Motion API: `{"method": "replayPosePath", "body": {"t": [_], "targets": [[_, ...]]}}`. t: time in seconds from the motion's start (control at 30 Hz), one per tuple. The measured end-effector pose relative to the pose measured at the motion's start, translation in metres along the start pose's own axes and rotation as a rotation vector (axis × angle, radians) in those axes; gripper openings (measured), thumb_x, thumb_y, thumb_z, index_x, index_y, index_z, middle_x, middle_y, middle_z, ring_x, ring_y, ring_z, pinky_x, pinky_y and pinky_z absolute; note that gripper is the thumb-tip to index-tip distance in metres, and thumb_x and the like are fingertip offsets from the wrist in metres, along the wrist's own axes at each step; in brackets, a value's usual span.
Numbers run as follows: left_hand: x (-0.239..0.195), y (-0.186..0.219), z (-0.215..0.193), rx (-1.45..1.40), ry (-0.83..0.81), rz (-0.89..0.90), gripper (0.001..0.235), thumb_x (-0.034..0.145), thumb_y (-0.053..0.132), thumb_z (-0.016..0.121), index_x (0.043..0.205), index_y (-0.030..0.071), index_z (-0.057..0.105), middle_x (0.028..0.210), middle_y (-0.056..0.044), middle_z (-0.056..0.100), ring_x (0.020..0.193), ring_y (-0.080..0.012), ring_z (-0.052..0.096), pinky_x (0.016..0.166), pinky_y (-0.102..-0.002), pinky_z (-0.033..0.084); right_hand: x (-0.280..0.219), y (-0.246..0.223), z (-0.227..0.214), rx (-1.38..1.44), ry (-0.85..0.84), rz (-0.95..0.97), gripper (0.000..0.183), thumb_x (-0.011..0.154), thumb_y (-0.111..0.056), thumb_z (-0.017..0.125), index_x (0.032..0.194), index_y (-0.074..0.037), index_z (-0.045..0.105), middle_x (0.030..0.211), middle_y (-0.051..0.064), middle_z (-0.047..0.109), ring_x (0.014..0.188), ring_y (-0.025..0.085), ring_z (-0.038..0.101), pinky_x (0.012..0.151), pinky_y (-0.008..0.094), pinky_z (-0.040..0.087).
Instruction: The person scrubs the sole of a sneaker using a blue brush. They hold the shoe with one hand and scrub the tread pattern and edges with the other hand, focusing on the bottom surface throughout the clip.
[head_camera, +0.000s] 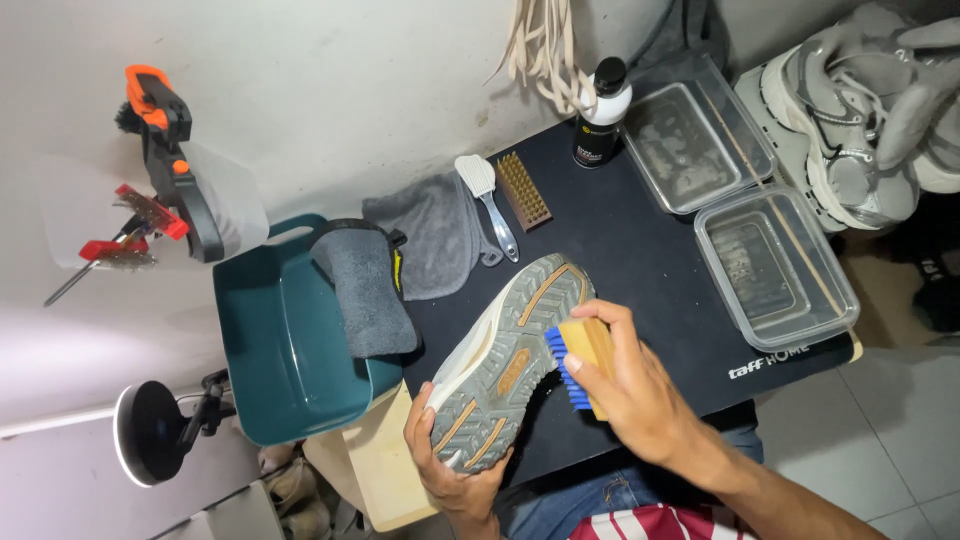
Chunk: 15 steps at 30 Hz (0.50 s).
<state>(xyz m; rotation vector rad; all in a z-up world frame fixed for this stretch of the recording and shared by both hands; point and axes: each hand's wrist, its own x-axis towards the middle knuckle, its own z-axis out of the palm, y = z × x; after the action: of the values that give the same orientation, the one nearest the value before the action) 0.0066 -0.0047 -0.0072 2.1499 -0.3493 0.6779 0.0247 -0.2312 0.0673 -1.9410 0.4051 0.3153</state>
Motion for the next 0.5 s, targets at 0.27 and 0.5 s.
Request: {"method": "replayPosePath", "body": {"t": [0.27,0.5], "targets": [[-0.004,0.001,-0.005,-0.012,-0.034,-0.025,0.105,0.069,0.038,0.095,0.147,0.012,0.030,0.146,-0.029,0.049,0.136,-0.0409,0.056,0.112,-0.048,0.056,0.040,0.015,0.001,0.024,0.367,-0.247,0.045,0.098,-0.036,0.051,0.134,-0.011,0.042,0.127,0.010,0.055,0.100,0.027,0.059,0.089,0.041,0.044],[-0.009,-0.001,-0.003,0.032,-0.064,-0.054,0.110,0.067,0.043,0.096,0.149,0.017,0.028,0.148,-0.027,0.048,0.138,-0.0406,0.053,0.108,-0.046,0.059,0.018,0.048,0.011,0.018,0.285,-0.161,0.044,0.097,-0.035,0.052,0.133,-0.014,0.037,0.124,0.008,0.054,0.088,0.023,0.062,0.083,0.040,0.048]]}}
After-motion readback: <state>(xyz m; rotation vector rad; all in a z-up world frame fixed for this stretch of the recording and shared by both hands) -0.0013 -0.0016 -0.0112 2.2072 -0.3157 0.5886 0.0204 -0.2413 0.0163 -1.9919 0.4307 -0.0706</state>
